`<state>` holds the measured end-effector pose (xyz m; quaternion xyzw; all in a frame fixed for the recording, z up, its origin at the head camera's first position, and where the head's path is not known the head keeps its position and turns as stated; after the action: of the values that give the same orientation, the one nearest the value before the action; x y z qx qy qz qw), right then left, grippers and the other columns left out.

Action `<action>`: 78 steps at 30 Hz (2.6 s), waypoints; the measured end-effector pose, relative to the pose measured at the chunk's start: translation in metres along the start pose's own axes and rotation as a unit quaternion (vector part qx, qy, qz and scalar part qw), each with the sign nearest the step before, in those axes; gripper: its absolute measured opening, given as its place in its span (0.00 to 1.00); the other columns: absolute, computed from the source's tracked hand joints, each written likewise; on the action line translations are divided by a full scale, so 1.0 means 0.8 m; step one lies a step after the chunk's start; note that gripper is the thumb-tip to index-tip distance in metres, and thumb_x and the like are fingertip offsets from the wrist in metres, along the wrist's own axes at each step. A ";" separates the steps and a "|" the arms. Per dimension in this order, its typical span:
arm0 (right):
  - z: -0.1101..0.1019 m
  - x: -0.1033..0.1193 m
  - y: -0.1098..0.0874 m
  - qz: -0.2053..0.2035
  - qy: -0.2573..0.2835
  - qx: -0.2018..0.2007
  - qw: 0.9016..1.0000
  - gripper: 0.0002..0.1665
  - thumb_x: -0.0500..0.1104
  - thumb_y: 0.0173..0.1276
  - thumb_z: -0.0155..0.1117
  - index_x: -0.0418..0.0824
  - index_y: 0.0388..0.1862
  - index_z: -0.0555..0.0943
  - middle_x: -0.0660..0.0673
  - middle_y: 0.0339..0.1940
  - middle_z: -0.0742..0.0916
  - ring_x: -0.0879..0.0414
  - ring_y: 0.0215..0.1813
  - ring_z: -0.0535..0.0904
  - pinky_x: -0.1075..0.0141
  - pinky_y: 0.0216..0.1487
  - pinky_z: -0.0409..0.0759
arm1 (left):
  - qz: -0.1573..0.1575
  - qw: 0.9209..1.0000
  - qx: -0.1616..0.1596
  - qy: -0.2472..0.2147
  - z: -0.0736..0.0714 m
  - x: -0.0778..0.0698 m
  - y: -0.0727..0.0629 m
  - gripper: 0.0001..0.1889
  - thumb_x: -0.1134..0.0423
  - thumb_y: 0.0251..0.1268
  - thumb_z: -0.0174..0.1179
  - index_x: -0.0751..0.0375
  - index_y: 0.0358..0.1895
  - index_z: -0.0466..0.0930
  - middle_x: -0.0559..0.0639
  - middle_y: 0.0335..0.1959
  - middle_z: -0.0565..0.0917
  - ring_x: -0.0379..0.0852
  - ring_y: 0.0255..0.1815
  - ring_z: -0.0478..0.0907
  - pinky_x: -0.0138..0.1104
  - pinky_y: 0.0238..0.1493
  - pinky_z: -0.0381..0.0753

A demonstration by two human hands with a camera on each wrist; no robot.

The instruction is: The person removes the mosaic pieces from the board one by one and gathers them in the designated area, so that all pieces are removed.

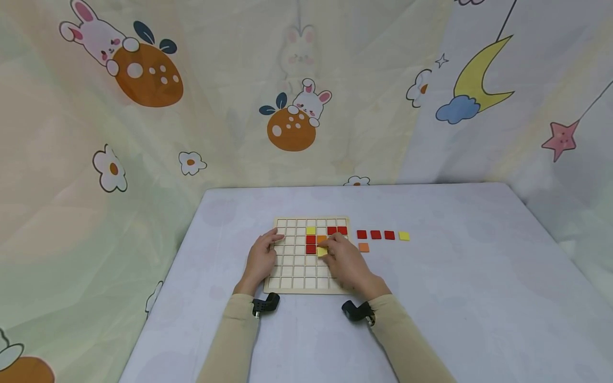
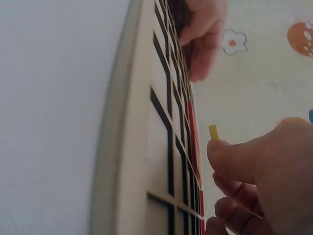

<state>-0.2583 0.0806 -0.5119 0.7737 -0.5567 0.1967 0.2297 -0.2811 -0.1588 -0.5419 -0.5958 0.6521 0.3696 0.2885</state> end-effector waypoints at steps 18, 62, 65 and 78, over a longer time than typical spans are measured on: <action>-0.057 -0.039 0.001 0.060 0.026 0.014 0.998 0.19 0.44 0.63 0.70 0.45 0.54 0.84 0.48 0.49 0.81 0.51 0.45 0.75 0.61 0.45 0.83 | -0.002 1.000 0.002 0.001 0.000 0.000 0.001 0.24 0.76 0.67 0.42 0.58 0.58 0.81 0.48 0.72 0.68 0.52 0.76 0.56 0.39 0.81 0.47; -0.102 -0.118 -0.012 0.098 0.005 0.002 0.995 0.20 0.38 0.66 0.63 0.40 0.57 0.82 0.39 0.51 0.82 0.43 0.51 0.76 0.48 0.55 0.81 | 0.008 1.000 -0.001 0.008 0.000 0.001 0.000 0.23 0.76 0.69 0.42 0.58 0.57 0.81 0.49 0.72 0.68 0.52 0.76 0.58 0.38 0.80 0.47; -0.103 -0.119 -0.013 0.105 0.005 0.008 0.994 0.20 0.38 0.66 0.63 0.39 0.57 0.82 0.38 0.52 0.82 0.43 0.52 0.75 0.48 0.56 0.81 | 0.008 1.000 0.000 0.008 0.000 0.001 0.000 0.23 0.76 0.69 0.42 0.57 0.58 0.81 0.49 0.72 0.68 0.52 0.76 0.57 0.38 0.81 0.47; -0.105 -0.126 -0.016 0.142 0.017 0.029 0.989 0.19 0.39 0.65 0.65 0.38 0.55 0.82 0.37 0.53 0.81 0.43 0.51 0.74 0.49 0.54 0.82 | 0.018 1.000 -0.004 0.008 0.000 0.001 0.000 0.23 0.77 0.67 0.42 0.58 0.57 0.81 0.51 0.72 0.69 0.53 0.75 0.58 0.39 0.80 0.48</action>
<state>-0.2804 0.2101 -0.5010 0.6898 -0.6509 0.2562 0.1865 -0.2812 -0.1593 -0.5422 -0.5880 0.6636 0.3723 0.2745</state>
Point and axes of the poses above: each hand's wrist, its own y-axis towards the middle knuckle, its own z-axis out of the palm, x = y × z, the point moved 2 cm from there along y, towards the middle knuckle
